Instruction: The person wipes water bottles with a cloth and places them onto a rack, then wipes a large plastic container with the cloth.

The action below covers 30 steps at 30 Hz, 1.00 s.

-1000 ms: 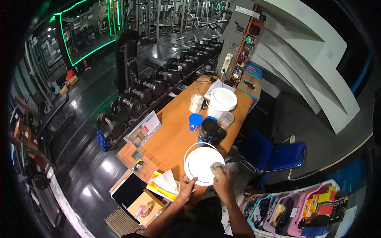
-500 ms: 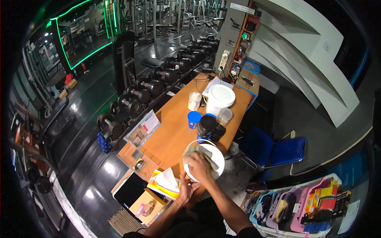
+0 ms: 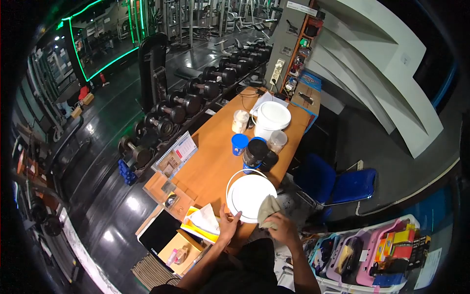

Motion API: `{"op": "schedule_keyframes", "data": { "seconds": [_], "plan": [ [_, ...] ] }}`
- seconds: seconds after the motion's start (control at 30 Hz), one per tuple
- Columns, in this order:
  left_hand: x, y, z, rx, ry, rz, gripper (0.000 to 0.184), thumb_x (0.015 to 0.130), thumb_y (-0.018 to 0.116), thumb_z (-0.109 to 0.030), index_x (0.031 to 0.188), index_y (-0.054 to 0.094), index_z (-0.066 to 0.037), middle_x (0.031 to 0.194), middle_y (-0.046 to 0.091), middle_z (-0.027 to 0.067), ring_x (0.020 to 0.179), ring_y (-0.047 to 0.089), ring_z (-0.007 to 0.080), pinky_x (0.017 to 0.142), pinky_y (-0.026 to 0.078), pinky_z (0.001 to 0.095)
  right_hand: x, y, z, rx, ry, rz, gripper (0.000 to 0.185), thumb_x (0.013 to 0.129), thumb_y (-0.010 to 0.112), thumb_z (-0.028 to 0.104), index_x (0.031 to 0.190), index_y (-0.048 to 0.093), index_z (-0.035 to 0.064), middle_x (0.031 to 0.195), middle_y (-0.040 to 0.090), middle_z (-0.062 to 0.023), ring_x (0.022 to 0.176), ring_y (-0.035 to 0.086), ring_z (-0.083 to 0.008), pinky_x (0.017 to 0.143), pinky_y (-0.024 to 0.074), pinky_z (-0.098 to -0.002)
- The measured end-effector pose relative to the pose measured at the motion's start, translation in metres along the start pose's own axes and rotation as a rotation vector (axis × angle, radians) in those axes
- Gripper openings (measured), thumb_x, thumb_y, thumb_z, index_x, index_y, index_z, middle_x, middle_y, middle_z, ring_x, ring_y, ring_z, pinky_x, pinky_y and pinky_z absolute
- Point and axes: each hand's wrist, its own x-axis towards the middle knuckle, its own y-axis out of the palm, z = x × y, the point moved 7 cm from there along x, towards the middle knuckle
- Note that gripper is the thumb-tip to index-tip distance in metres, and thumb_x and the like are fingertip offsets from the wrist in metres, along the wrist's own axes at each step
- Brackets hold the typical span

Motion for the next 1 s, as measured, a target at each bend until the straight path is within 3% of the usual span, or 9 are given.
{"op": "schedule_keyframes", "data": {
  "seconds": [0.23,0.37,0.47,0.63,0.73,0.83,0.93,0.97,1.0],
  "plan": [
    [0.015,0.0,0.023,-0.08,0.007,0.093,0.075,0.083,0.068,-0.008,0.14,0.02,-0.007,0.1,0.044,0.0101,0.074,0.061,0.0174,0.065,0.057,0.0273,0.035,-0.022,-0.047,0.039,0.06,-0.587,0.034,0.071,0.058,-0.001,0.104,0.062,0.0062,0.111,0.058,-0.0154,0.103,0.055,-0.0361,0.09,0.0449,-0.0414],
    [0.012,0.003,0.011,-0.093,-0.021,0.063,0.074,0.082,0.069,-0.008,0.14,0.022,-0.007,0.099,0.044,0.0099,0.076,0.061,0.0185,0.063,0.059,0.0279,0.066,-0.017,-0.006,0.008,-0.061,-0.432,0.038,0.074,0.063,0.0,0.11,0.06,0.0088,0.122,0.054,-0.0139,0.119,0.046,-0.0368,0.101,0.0373,-0.0476],
    [0.017,-0.001,0.022,-0.134,-0.019,0.044,0.072,0.082,0.07,-0.008,0.138,0.025,-0.006,0.099,0.044,0.0101,0.075,0.061,0.0182,0.059,0.058,0.027,0.068,0.007,0.003,-0.361,-0.052,-0.325,0.036,0.077,0.061,0.002,0.112,0.06,0.0097,0.124,0.055,-0.0146,0.12,0.045,-0.0382,0.104,0.0316,-0.0532],
    [0.01,0.002,0.018,-0.098,-0.019,-0.023,0.062,0.085,0.066,-0.008,0.134,0.028,-0.005,0.098,0.044,0.0091,0.078,0.059,0.0178,0.061,0.059,0.0295,0.056,0.019,0.006,-0.633,-0.008,-0.283,0.028,0.087,0.049,0.013,0.113,0.059,0.0069,0.108,0.063,-0.017,0.119,0.047,-0.036,0.109,0.014,-0.0605],
    [0.01,0.005,0.015,-0.089,-0.016,-0.014,0.058,0.086,0.064,-0.009,0.132,0.029,-0.004,0.098,0.044,0.0092,0.081,0.058,0.0171,0.061,0.059,0.0294,0.05,0.015,0.005,-0.596,0.114,-0.209,0.028,0.087,0.051,0.014,0.113,0.059,0.008,0.106,0.064,-0.0157,0.112,0.053,-0.0357,0.106,0.0151,-0.0648],
    [0.008,0.006,0.006,-0.049,-0.002,-0.035,0.056,0.085,0.065,-0.01,0.13,0.031,-0.007,0.096,0.044,0.0086,0.079,0.057,0.0173,0.06,0.058,0.0291,0.036,0.005,0.013,-0.451,0.155,-0.045,0.036,0.085,0.057,0.021,0.118,0.057,0.0081,0.106,0.064,-0.0167,0.106,0.057,-0.0382,0.107,0.0202,-0.0599],
    [0.006,0.006,-0.001,0.029,0.029,-0.045,0.055,0.085,0.065,-0.011,0.129,0.032,-0.008,0.094,0.045,0.0086,0.077,0.057,0.0169,0.058,0.056,0.0281,0.019,-0.002,-0.02,0.294,0.312,-0.001,0.047,0.08,0.063,0.025,0.122,0.054,0.0079,0.104,0.065,-0.02,0.1,0.059,-0.0408,0.104,0.0326,-0.0497],
    [0.006,0.005,-0.002,0.062,0.046,-0.042,0.055,0.086,0.065,-0.012,0.129,0.032,-0.008,0.093,0.046,0.0088,0.077,0.057,0.0166,0.057,0.056,0.0276,0.015,-0.001,-0.04,0.398,0.359,0.085,0.061,0.08,0.066,0.026,0.134,0.044,0.0079,0.119,0.058,-0.0213,0.11,0.055,-0.0372,0.097,0.0414,-0.0384],
    [0.007,0.005,-0.001,0.074,0.064,-0.032,0.055,0.086,0.065,-0.012,0.129,0.031,-0.008,0.093,0.047,0.0089,0.076,0.057,0.0164,0.057,0.055,0.0274,0.006,-0.012,-0.059,0.55,0.507,-0.13,0.059,0.081,0.065,0.025,0.134,0.044,0.0093,0.122,0.056,-0.0185,0.112,0.053,-0.0332,0.097,0.0401,-0.0373]
  ]
}}
